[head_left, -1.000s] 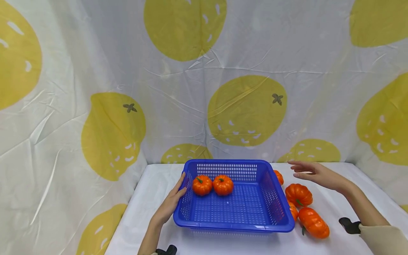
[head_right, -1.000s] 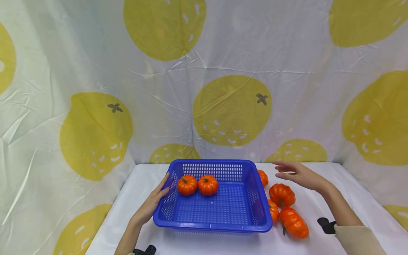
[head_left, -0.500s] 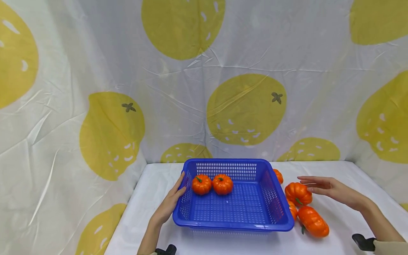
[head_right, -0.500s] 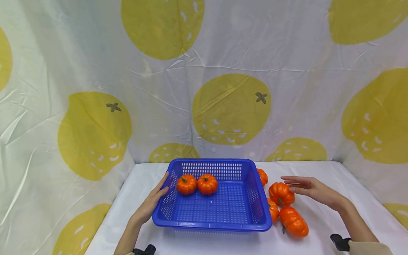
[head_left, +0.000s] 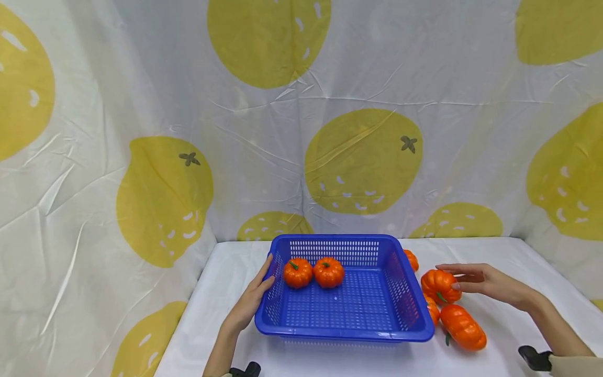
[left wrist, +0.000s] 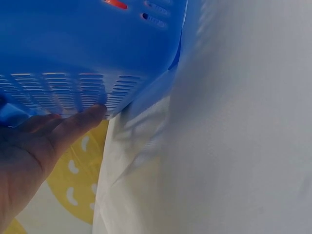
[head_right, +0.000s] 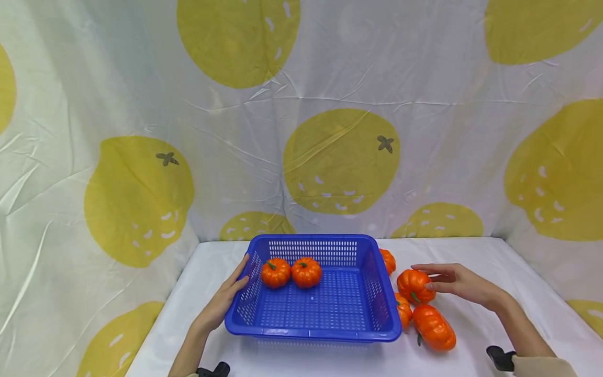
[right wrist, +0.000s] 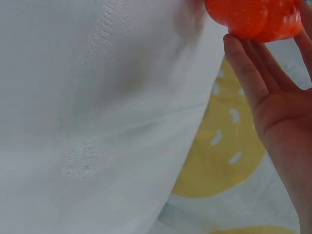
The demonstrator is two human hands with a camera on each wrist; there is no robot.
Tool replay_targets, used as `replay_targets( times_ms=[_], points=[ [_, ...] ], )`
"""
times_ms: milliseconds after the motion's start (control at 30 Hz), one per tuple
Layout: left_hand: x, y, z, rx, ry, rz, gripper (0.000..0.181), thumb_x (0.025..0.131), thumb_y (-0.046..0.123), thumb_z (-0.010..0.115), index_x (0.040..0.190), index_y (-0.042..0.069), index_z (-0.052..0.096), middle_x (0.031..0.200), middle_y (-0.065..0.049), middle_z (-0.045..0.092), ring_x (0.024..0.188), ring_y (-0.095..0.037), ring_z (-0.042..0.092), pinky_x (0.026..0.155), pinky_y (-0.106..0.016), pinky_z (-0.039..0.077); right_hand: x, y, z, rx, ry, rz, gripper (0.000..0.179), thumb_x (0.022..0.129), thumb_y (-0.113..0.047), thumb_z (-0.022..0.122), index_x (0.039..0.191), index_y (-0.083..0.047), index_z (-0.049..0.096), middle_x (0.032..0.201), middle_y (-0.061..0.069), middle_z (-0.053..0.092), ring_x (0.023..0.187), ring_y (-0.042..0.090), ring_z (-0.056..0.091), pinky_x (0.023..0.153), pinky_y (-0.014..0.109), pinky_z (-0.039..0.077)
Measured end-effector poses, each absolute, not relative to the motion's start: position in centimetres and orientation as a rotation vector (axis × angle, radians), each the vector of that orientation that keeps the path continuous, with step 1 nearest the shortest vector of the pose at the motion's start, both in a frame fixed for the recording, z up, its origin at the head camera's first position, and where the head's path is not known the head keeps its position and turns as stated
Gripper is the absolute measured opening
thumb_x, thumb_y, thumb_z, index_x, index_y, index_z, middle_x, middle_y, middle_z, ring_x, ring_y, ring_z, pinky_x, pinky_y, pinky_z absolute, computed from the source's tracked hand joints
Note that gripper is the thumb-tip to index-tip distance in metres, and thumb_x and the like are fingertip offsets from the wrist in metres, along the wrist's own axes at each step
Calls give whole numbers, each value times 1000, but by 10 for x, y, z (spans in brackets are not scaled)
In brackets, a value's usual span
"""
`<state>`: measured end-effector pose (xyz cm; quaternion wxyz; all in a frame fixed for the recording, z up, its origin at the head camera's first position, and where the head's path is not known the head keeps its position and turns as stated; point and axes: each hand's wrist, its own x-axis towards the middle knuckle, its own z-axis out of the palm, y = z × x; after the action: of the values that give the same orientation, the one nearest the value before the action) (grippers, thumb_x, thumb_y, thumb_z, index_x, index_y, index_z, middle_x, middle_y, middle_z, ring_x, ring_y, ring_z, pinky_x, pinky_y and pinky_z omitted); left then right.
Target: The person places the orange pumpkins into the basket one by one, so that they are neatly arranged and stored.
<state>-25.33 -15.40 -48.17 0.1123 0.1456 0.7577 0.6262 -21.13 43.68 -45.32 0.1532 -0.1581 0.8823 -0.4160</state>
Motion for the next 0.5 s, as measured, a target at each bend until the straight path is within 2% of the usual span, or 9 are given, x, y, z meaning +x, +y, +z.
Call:
replay_targets(
  times_ms=[67,100,300,367,500],
  points=[
    [-253,-154,-482,428,2228,1836,60,112,34,39,167,29,16,176,-10,9,162,-39,3,127,-66,1,-211,436,-454,-484,2521,-1225,50,106,-19,57,153,-7,49,134,-30,62,114,-7,65,88,21,56],
    [-253,-154,-481,426,2231,1835,60,112,34,39,167,29,17,176,-10,9,162,-39,3,127,-66,1,-211,436,-454,-502,2518,-1241,49,105,-17,57,153,-5,50,133,-30,62,114,-7,66,88,19,56],
    [-253,-154,-481,426,2232,1837,60,112,33,39,167,29,17,176,-9,9,162,-39,3,127,-65,1,-212,435,-456,-517,2560,-1253,50,104,-16,59,150,3,49,127,-39,58,111,-15,61,85,20,59],
    [-253,-154,-481,428,2230,1837,60,112,33,39,167,29,17,176,-9,9,162,-39,3,127,-65,1,-211,435,-457,-488,2587,-1240,51,104,-17,60,149,3,49,126,-37,59,110,-17,60,84,21,59],
    [-253,-154,-481,429,2229,1839,59,112,32,38,167,29,17,176,-9,9,162,-39,3,128,-65,1,-208,435,-459,-441,2624,-1228,53,104,-19,59,152,1,46,131,-24,62,108,-17,60,83,24,61]
  ],
)
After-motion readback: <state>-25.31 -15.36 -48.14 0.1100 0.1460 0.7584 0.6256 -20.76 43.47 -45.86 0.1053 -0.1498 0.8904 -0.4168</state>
